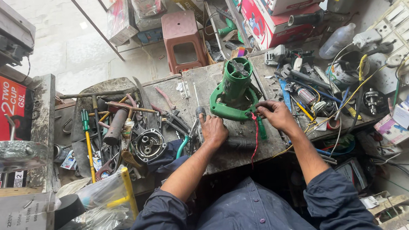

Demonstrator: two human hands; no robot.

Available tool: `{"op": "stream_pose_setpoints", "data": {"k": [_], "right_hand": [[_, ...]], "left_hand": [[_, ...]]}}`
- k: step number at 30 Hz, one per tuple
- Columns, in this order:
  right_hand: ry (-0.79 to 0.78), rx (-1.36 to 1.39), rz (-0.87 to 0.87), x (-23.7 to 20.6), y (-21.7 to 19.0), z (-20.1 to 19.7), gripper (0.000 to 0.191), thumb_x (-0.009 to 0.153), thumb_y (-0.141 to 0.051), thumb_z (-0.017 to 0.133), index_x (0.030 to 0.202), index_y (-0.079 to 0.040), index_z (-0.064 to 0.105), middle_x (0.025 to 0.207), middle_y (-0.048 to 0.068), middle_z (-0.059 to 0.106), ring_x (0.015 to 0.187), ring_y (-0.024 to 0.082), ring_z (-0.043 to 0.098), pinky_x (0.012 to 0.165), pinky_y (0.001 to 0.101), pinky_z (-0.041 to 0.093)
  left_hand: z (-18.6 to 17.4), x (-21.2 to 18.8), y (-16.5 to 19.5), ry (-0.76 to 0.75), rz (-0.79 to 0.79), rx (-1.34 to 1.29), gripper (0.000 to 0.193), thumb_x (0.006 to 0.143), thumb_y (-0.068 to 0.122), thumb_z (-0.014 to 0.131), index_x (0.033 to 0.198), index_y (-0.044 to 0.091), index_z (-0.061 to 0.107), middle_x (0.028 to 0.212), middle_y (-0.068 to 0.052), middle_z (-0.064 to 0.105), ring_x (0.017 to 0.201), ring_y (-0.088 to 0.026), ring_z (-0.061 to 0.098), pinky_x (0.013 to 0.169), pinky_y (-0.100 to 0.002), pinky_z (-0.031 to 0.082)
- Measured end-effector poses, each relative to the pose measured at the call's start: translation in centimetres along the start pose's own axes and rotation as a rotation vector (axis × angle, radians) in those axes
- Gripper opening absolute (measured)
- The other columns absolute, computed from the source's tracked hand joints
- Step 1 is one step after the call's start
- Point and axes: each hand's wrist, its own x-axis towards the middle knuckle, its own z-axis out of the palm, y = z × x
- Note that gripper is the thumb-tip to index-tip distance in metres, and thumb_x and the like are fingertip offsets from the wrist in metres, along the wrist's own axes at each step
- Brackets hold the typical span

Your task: The person repairs a green electric mixer at a cluttered workbench. They hold the mixer body, unscrew and pry at its housing with a screwdriver, reposition the mixer repeatedly, and work on its internal components by hand.

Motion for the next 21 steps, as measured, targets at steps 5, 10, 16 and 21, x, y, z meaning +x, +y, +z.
{"op": "stream_pose_setpoints", "data": {"k": [5,10,16,21], "right_hand": [[-0.066,-0.206,-0.108,0.4,-1.1,0.4,0.020,0.093,-0.014,0.071,0.109,-0.004,0.079,0.101,0.006,0.079,0.092,0.014,0.072,0.083,0.0301,0.056],[0.029,-0.496,-0.177,-0.3,-1.7,1.0,0.018,0.090,-0.016,0.075,0.106,-0.010,0.081,0.099,0.009,0.076,0.091,0.020,0.072,0.081,0.0332,0.055],[0.072,-0.387,-0.278,-0.9,-2.1,1.5,0.021,0.088,-0.017,0.077,0.107,-0.011,0.081,0.099,0.009,0.076,0.091,0.019,0.072,0.081,0.0314,0.054],[0.129,-0.450,-0.314,-1.5,-2.8,2.5,0.019,0.090,-0.018,0.076,0.106,-0.011,0.080,0.099,0.009,0.076,0.089,0.023,0.072,0.080,0.0340,0.055]], "left_hand": [[-0.4,-0.2,0.2,0.023,0.014,0.011,0.024,0.077,0.012,0.064,0.094,0.001,0.077,0.103,-0.015,0.073,0.111,-0.033,0.062,0.120,-0.057,0.015],[-0.2,-0.2,0.2,0.026,0.023,0.021,0.030,0.074,0.011,0.064,0.101,0.002,0.075,0.107,-0.015,0.071,0.113,-0.033,0.060,0.119,-0.058,0.016],[0.2,-0.3,0.0,0.067,0.006,-0.007,0.034,0.075,0.009,0.063,0.107,0.002,0.074,0.113,-0.015,0.069,0.118,-0.034,0.058,0.119,-0.058,0.017],[0.0,-0.1,-0.1,-0.056,-0.075,0.014,0.032,0.075,0.011,0.066,0.105,0.003,0.075,0.115,-0.013,0.068,0.123,-0.031,0.057,0.124,-0.053,0.014]]}}
